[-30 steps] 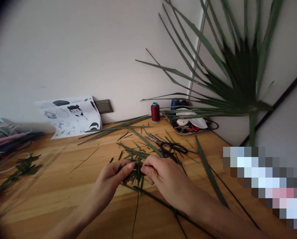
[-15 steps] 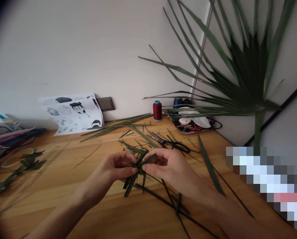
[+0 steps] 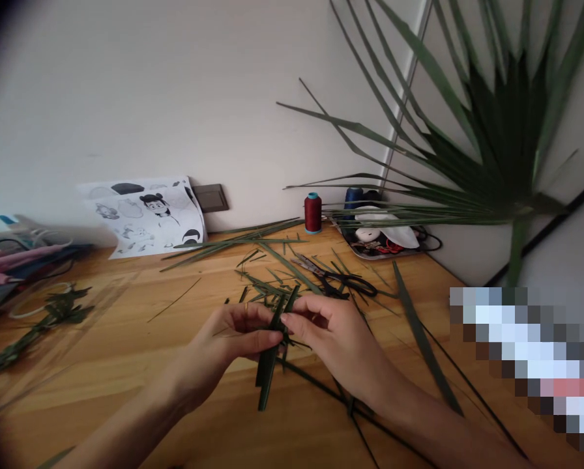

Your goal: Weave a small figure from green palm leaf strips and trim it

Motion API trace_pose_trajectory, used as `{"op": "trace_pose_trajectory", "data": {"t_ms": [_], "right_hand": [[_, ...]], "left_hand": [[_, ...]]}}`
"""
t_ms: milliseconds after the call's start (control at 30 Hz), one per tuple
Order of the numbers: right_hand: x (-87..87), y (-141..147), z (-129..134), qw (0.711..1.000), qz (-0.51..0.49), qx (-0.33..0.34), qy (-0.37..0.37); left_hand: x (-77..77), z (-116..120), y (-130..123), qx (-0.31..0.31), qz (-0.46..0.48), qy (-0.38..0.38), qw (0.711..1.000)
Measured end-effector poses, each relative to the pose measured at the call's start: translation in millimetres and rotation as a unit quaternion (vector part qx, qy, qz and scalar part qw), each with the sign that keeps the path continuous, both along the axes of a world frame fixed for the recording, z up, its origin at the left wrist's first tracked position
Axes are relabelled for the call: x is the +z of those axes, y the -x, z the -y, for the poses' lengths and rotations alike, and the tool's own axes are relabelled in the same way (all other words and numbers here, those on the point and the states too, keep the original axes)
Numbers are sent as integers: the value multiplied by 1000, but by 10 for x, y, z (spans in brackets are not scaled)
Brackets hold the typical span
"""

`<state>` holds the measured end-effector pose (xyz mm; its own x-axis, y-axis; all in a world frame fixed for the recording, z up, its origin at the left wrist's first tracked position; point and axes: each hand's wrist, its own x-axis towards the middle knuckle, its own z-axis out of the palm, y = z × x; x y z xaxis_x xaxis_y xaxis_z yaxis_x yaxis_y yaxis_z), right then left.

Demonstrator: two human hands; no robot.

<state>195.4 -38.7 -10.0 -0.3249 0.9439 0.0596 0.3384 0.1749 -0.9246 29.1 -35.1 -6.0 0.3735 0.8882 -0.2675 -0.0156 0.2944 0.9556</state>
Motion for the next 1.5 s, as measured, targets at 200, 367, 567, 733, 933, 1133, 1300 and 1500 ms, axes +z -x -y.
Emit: {"op": "trace_pose_trajectory", "data": {"t_ms": [200, 367, 567, 733, 933, 1133, 1300, 1500], "right_hand": [[42, 25, 47, 999, 7, -51, -1], [-12, 31, 35, 997, -54, -28, 45], [-54, 51, -9, 995, -66, -38, 58], [-96, 39, -27, 994, -69, -42, 77], [-139, 28, -46, 994, -75, -28, 75], [-182, 40, -57, 991, -105, -32, 76], [-179, 33, -45, 994, -83, -37, 62], [-85, 30, -24, 997, -43, -41, 39]], "left_hand": [[-3, 26, -45, 31, -5, 12, 999], [-89, 43, -47, 48, 38, 19, 998], [-145, 48, -42, 68, 46, 21, 996], [-137, 54, -58, 78, 40, 25, 996], [-131, 64, -89, 93, 51, 37, 994], [-164, 46, -103, 101, 71, 43, 991], [-183, 42, -111, 109, 50, 32, 992], [-119, 83, -135, 132, 41, 20, 990]]}}
